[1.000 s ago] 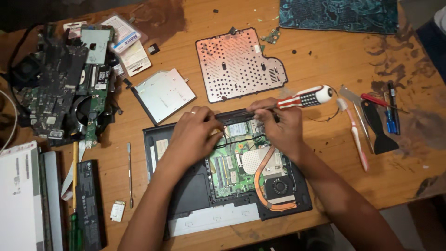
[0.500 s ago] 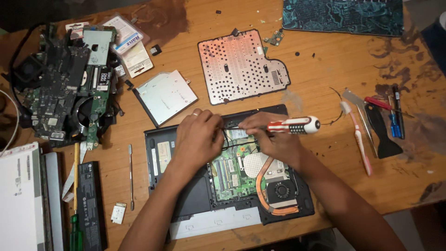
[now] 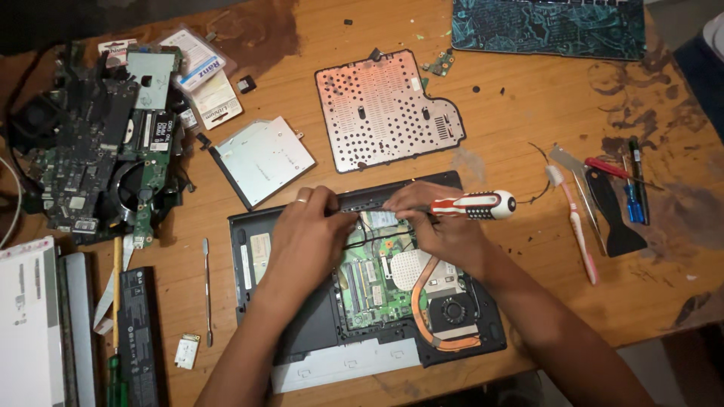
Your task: The person removes a hard drive and a bottom cover from a laptop, then uses a toothbrush and a screwdriver to clean the internal components and a small white part. The cleaned parts are placed on the table.
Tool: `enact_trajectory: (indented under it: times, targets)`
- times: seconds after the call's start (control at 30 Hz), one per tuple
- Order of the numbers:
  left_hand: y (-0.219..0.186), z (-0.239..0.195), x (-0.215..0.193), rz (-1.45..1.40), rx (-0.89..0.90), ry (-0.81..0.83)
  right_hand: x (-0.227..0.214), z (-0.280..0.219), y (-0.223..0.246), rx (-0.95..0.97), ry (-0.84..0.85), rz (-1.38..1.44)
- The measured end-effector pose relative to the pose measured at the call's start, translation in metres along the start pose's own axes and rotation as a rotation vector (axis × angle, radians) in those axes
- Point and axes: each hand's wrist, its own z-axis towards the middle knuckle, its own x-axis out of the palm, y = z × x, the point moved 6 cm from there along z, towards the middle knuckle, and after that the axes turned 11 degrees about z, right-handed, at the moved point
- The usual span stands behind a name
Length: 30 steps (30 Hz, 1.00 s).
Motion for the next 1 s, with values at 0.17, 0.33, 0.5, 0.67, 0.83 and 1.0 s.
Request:
enact_trajectory:
  times: [0.17,0.33,0.5,0.67,0.83,1.0]
  targets:
    - [-0.002,0.000,-0.002,0.052,0.073,-0.055,0.003,0.002,0.007,-0.093,0.058,0.001]
    - [-0.001,-0.002,0.005,0.054,0.096,0.011,0.004,0.007,0.018,-0.130,0.069,-0.039]
    - [-0.011,-0.003,0.004,0.136,0.144,-0.034,0.012,0.011,0.026,-0.076,0.159,-0.063]
    - [-0.018,-0.006,0.009,0.222,0.090,0.007,0.016,0.007,0.007,0.050,0.015,-0.021]
    - [-0.010,-0.001,0.006,0.065,0.058,-0.040,-0.020,-0.004,0.001,-0.024,-0.317,0.073]
    - [-0.001,0.002,0.003,-0.082,-0.006,-0.124,-0.034,-0.005,0.015,0.020,-0.281,-0.166]
